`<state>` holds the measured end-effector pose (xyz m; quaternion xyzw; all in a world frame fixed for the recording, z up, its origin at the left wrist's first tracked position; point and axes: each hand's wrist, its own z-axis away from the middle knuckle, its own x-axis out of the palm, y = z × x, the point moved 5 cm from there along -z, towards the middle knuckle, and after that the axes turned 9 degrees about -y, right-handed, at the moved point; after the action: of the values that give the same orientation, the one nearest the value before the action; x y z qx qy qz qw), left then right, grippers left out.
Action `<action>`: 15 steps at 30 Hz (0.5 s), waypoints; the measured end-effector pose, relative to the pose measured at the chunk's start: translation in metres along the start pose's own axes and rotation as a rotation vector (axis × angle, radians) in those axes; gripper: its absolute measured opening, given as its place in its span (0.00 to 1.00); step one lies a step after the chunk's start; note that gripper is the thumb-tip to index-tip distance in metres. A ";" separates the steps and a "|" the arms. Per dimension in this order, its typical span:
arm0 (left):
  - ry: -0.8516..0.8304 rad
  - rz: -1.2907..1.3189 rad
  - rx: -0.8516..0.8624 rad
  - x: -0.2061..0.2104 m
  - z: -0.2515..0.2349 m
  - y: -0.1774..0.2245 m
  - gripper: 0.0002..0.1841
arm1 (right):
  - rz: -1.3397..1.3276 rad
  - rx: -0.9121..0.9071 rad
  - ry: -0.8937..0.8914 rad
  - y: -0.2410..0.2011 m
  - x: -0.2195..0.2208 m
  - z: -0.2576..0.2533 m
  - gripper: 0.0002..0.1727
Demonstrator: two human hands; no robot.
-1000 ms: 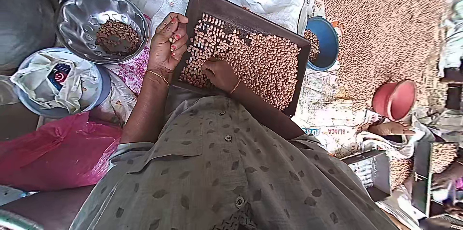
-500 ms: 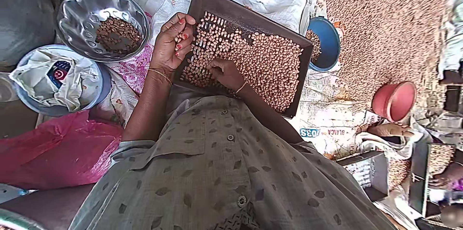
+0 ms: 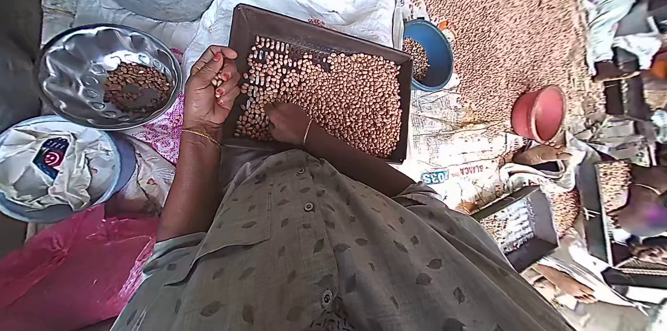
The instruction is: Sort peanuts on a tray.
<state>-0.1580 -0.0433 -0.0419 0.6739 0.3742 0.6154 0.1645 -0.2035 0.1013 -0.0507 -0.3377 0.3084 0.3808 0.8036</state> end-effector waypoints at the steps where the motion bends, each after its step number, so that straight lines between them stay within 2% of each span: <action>1: -0.006 0.007 -0.001 -0.001 0.000 0.000 0.17 | -0.073 -0.033 0.062 0.007 -0.001 0.001 0.16; 2: -0.006 0.009 -0.002 -0.001 0.000 0.000 0.16 | -0.161 -0.077 0.190 0.017 -0.006 0.006 0.13; 5: -0.003 0.022 0.001 -0.002 0.001 0.000 0.17 | -0.407 -0.088 0.798 0.073 -0.043 0.047 0.05; 7: 0.001 0.028 0.001 -0.002 0.001 -0.001 0.18 | -0.585 -0.041 1.193 0.131 -0.070 0.091 0.08; 9: 0.011 0.006 -0.004 -0.001 0.001 0.000 0.18 | -0.920 -0.058 1.456 0.185 -0.088 0.136 0.12; 11: 0.006 -0.016 0.002 0.001 0.000 0.001 0.17 | -1.256 -0.066 1.584 0.220 -0.092 0.168 0.10; 12: 0.007 -0.024 0.006 0.001 0.000 0.001 0.16 | -1.310 -0.031 1.599 0.230 -0.089 0.178 0.07; 13: 0.012 -0.024 0.009 0.001 0.000 0.001 0.16 | -1.276 0.032 1.575 0.237 -0.082 0.184 0.08; 15: 0.042 0.014 0.021 -0.001 0.001 0.001 0.17 | -1.007 0.211 1.482 0.248 -0.064 0.188 0.07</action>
<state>-0.1566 -0.0440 -0.0422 0.6653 0.3794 0.6264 0.1451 -0.3956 0.3410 0.0302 -0.5162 0.5962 -0.3619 0.4971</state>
